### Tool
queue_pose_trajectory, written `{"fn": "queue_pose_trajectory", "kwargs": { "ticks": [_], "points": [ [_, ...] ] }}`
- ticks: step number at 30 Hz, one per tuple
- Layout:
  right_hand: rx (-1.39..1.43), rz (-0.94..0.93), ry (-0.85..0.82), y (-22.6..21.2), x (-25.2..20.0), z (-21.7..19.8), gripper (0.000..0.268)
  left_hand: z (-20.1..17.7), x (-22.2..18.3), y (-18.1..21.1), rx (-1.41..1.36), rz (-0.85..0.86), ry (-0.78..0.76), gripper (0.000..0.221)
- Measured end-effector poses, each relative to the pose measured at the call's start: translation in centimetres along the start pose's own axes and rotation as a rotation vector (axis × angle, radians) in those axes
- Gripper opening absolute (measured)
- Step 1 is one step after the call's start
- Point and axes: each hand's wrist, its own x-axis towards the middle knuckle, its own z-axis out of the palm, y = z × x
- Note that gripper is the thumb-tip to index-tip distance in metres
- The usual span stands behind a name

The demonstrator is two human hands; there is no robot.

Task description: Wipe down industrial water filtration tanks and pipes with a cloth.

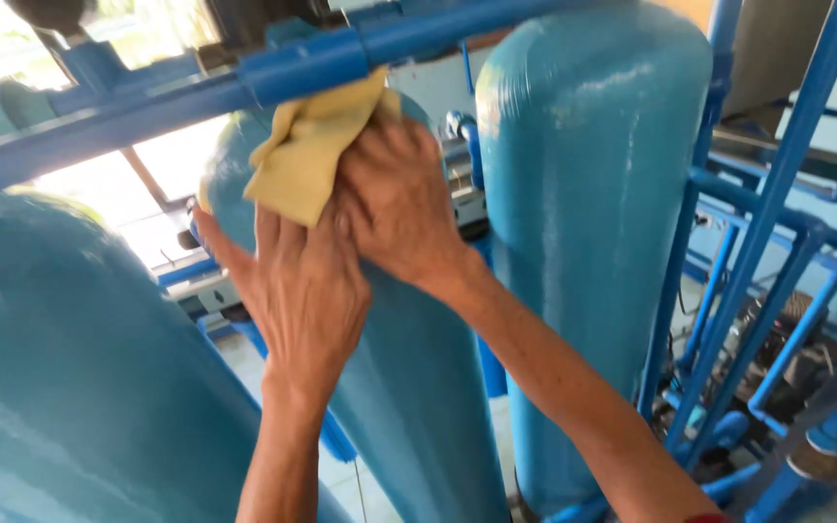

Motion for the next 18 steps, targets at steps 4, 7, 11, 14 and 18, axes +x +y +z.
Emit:
{"fn": "queue_pose_trajectory", "kwargs": {
  "ticks": [4, 7, 11, 14, 18],
  "points": [
    [0.092, 0.195, -0.026, 3.1, -3.4, -0.8, 0.023, 1.4, 1.7, 2.0, -0.003, 0.074, -0.087, 0.031],
    [0.257, 0.281, 0.027, 3.3, -7.4, -1.0, 0.03, 1.8, 0.6, 4.1, 0.083, 0.159, -0.176, 0.033],
    [0.229, 0.406, 0.102, 0.1, -15.9, -0.4, 0.041, 2.7, -6.2, 5.9, 0.14, 0.261, -0.346, 0.048],
    [0.265, 0.537, 0.084, -2.3, -26.0, 1.0, 0.04, 4.7, -15.2, 6.9, 0.084, 0.26, -0.504, 0.055],
    [0.333, 0.768, -0.006, -5.9, -39.0, 1.3, 0.033, 7.2, -27.3, 8.7, -0.06, 0.205, -0.627, 0.055]
  ]
}}
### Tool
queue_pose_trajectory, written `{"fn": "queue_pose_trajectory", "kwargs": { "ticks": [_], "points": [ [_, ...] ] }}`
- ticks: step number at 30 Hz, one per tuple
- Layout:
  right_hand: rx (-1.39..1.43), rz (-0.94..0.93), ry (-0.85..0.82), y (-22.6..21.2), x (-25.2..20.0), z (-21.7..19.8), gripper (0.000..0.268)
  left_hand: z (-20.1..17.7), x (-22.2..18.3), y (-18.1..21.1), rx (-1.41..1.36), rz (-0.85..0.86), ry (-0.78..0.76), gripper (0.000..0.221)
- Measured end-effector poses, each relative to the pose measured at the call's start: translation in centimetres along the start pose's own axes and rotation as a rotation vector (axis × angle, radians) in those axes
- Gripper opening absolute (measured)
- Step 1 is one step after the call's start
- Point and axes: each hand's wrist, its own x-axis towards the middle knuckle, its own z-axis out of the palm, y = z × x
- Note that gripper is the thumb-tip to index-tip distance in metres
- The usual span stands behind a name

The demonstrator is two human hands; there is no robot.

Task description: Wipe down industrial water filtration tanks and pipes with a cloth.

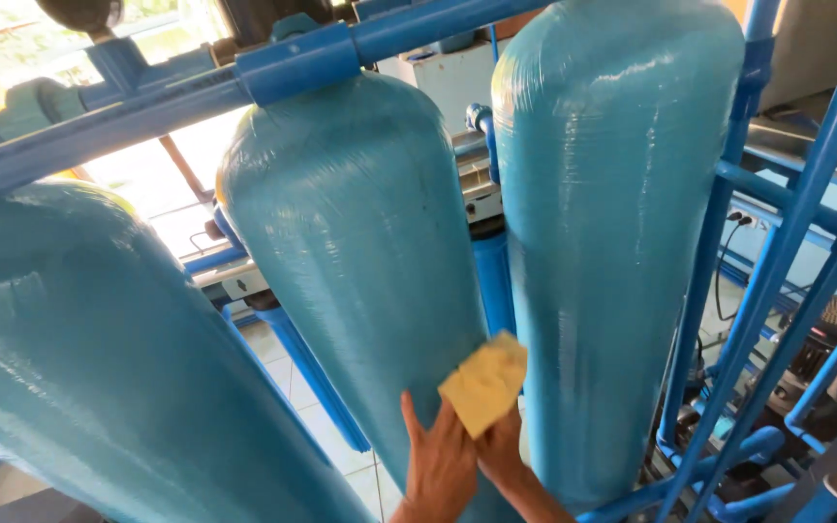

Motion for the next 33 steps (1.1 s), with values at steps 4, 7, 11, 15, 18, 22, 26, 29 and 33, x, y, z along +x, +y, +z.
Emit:
{"fn": "queue_pose_trajectory", "kwargs": {
  "ticks": [4, 7, 11, 15, 18, 22, 26, 29, 33],
  "points": [
    [0.07, 0.033, -0.024, -1.2, 0.7, -0.3, 0.036, 1.4, -0.8, 0.8, -0.111, -0.066, 0.107, 0.054],
    [0.135, -0.038, -0.024, -3.6, 6.2, 0.4, 0.041, -3.8, 3.2, -1.0, -0.068, -0.102, 0.164, 0.052],
    [-0.053, -0.438, 0.017, -9.6, 19.3, 0.6, 0.043, -12.2, 11.2, -4.7, 0.015, -0.186, 0.317, 0.051],
    [-0.041, -0.5, 0.043, -16.1, 26.0, 0.0, 0.032, -17.9, 15.5, -6.8, 0.108, -0.249, 0.447, 0.044],
    [-0.052, -0.517, 0.061, -17.2, 25.0, -0.4, 0.032, -16.9, 14.1, -6.0, 0.071, -0.228, 0.411, 0.047],
    [-0.156, -0.58, 0.093, -13.7, 19.1, 0.0, 0.032, -11.8, 9.5, -4.9, 0.035, -0.208, 0.351, 0.052],
    [-0.164, -0.502, -0.007, -12.1, 19.2, -0.2, 0.035, -11.5, 10.1, -5.1, 0.026, -0.209, 0.327, 0.053],
    [-0.13, -0.509, -0.004, -11.4, 23.3, -0.4, 0.039, -14.0, 14.4, -5.8, 0.04, -0.153, 0.354, 0.05],
    [0.169, -0.321, -0.024, -11.7, 26.9, -0.9, 0.041, -16.0, 18.4, -5.8, 0.182, -0.108, 0.398, 0.048]
  ]
}}
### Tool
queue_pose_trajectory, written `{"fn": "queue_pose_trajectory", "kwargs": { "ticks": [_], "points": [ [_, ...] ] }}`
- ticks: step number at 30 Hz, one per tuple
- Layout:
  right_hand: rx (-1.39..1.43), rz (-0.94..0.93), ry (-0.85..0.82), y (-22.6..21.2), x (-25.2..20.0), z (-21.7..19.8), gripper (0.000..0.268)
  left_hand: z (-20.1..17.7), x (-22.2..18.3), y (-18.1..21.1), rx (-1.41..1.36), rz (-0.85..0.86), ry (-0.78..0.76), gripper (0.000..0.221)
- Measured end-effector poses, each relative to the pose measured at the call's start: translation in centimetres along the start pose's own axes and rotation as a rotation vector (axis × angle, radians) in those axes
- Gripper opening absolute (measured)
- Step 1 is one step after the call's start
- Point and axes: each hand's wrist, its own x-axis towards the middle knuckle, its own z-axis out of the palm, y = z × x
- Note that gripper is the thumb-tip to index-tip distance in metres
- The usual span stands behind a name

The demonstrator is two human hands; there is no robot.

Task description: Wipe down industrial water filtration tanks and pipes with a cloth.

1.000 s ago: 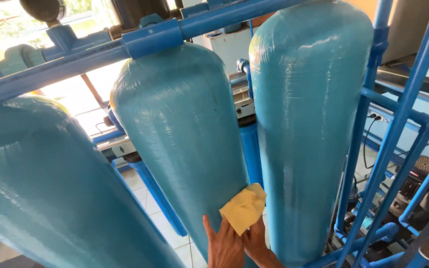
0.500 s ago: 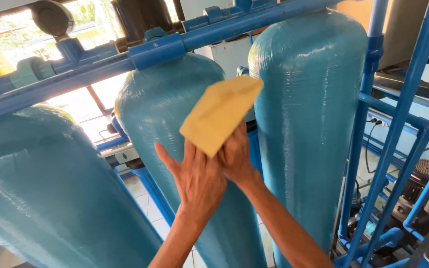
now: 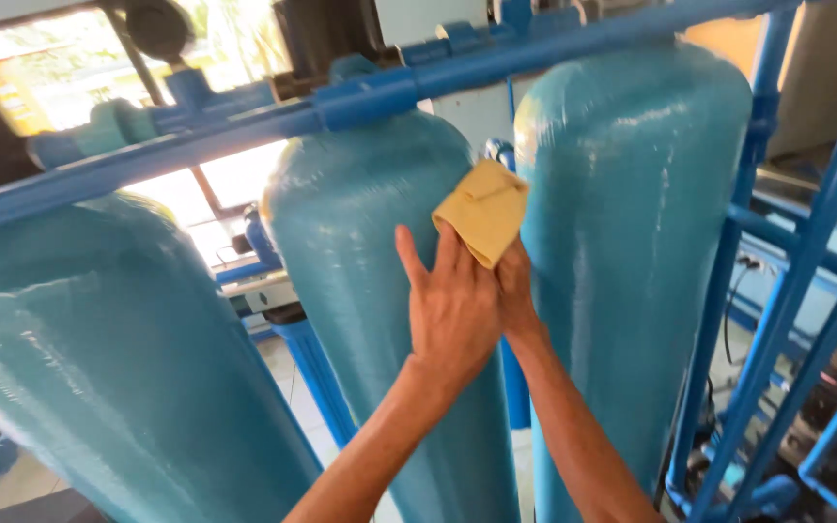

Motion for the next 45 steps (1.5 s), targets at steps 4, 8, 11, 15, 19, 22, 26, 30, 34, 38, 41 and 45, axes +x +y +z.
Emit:
{"fn": "queue_pose_trajectory", "kwargs": {
  "ticks": [4, 8, 11, 15, 19, 22, 26, 30, 34, 38, 41, 45],
  "points": [
    [-0.147, -0.107, -0.006, -1.4, -2.1, 1.5, 0.038, -1.4, -3.2, -0.1, -0.153, -0.067, 0.052, 0.044],
    [-0.235, -0.212, 0.003, -6.4, -3.2, 2.7, 0.031, -1.2, -8.6, -0.8, -0.238, -0.266, 0.057, 0.048],
    [-0.307, -0.286, -0.065, -6.9, -3.3, 2.4, 0.03, -0.2, -9.4, -0.6, -0.265, -0.328, 0.077, 0.044],
    [-0.412, -0.305, -0.079, -4.3, -2.3, 1.0, 0.037, -0.5, -5.2, -0.3, -0.251, -0.192, 0.108, 0.045],
    [-0.044, -0.035, -0.09, -0.3, -1.5, -0.2, 0.034, 0.8, -2.1, 0.3, -0.249, -0.1, 0.085, 0.044],
    [-0.042, 0.064, -0.038, -0.5, -1.3, 0.4, 0.037, 0.8, -2.4, 0.0, -0.251, -0.104, 0.091, 0.043],
    [-0.219, -0.07, 0.014, -5.8, -0.8, 3.0, 0.032, -1.5, -5.1, -2.0, -0.27, -0.191, 0.124, 0.042],
    [-0.453, -0.314, -0.049, -9.0, 0.8, 3.5, 0.025, -1.9, -6.4, -3.0, -0.355, -0.382, 0.172, 0.048],
    [-0.484, -0.37, -0.061, -5.8, 3.5, 1.9, 0.034, -1.4, -1.9, -2.7, -0.259, -0.357, 0.201, 0.048],
    [-0.251, -0.016, -0.037, -0.8, 6.5, 0.1, 0.03, -1.4, 2.5, -2.7, -0.223, -0.173, 0.208, 0.046],
    [-0.178, 0.065, -0.033, -1.9, 7.4, 0.4, 0.028, -1.6, 3.1, -3.2, -0.2, -0.132, 0.187, 0.048],
    [-0.387, -0.246, -0.02, -5.7, 7.1, 2.5, 0.028, -3.6, 0.1, -4.7, -0.187, -0.202, 0.213, 0.05]
  ]
}}
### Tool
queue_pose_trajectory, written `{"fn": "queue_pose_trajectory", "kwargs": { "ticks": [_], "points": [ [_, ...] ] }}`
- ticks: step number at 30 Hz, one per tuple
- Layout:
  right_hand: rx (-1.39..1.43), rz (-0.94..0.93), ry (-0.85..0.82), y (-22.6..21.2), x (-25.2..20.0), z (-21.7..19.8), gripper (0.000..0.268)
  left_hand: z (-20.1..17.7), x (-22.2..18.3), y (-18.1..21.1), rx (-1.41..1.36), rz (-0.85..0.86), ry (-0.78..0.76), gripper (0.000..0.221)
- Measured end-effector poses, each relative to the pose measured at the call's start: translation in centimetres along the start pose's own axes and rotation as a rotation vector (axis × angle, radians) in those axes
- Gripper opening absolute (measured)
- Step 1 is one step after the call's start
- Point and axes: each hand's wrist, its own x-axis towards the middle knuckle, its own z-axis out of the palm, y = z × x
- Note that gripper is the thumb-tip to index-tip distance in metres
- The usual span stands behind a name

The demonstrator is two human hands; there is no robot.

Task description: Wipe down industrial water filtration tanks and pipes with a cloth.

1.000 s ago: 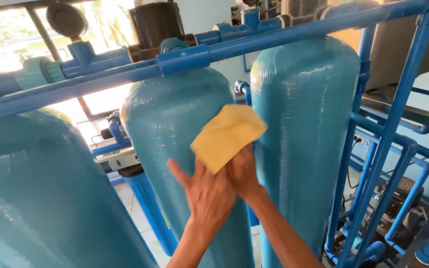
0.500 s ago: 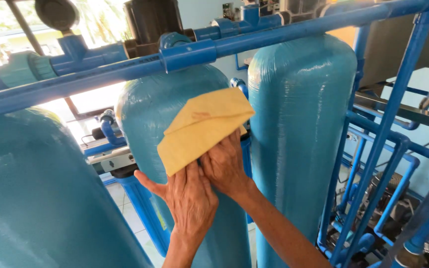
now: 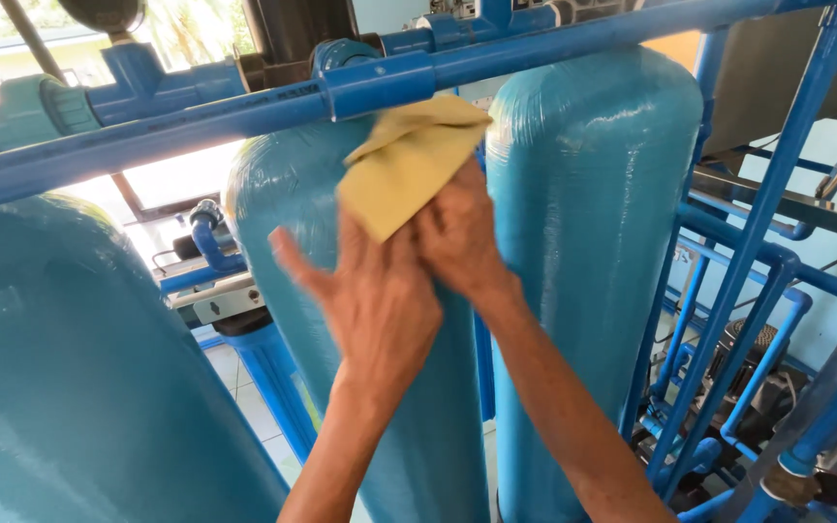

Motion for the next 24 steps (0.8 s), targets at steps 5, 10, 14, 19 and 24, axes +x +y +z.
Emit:
{"fn": "queue_pose_trajectory", "kwargs": {
  "ticks": [5, 10, 14, 19, 24],
  "points": [
    [-0.087, -0.189, -0.086, -5.2, 1.5, 0.2, 0.036, -2.2, -3.0, -2.0, -0.017, -0.111, -0.025, 0.048],
    [-0.118, -0.231, -0.112, -3.8, 2.4, 0.2, 0.038, -1.2, -1.4, -2.0, 0.012, -0.119, -0.037, 0.052],
    [-0.075, -0.112, -0.122, 0.4, 3.1, -0.6, 0.029, 0.6, 1.4, -1.8, 0.053, 0.014, -0.066, 0.054],
    [0.023, 0.01, -0.083, 0.3, -0.3, -0.3, 0.023, 1.9, -0.2, -1.8, 0.013, 0.088, -0.064, 0.049],
    [-0.051, 0.155, 0.061, -1.6, -8.8, -0.1, 0.03, 1.3, -5.8, -0.7, -0.002, 0.145, -0.195, 0.045]
  ]
}}
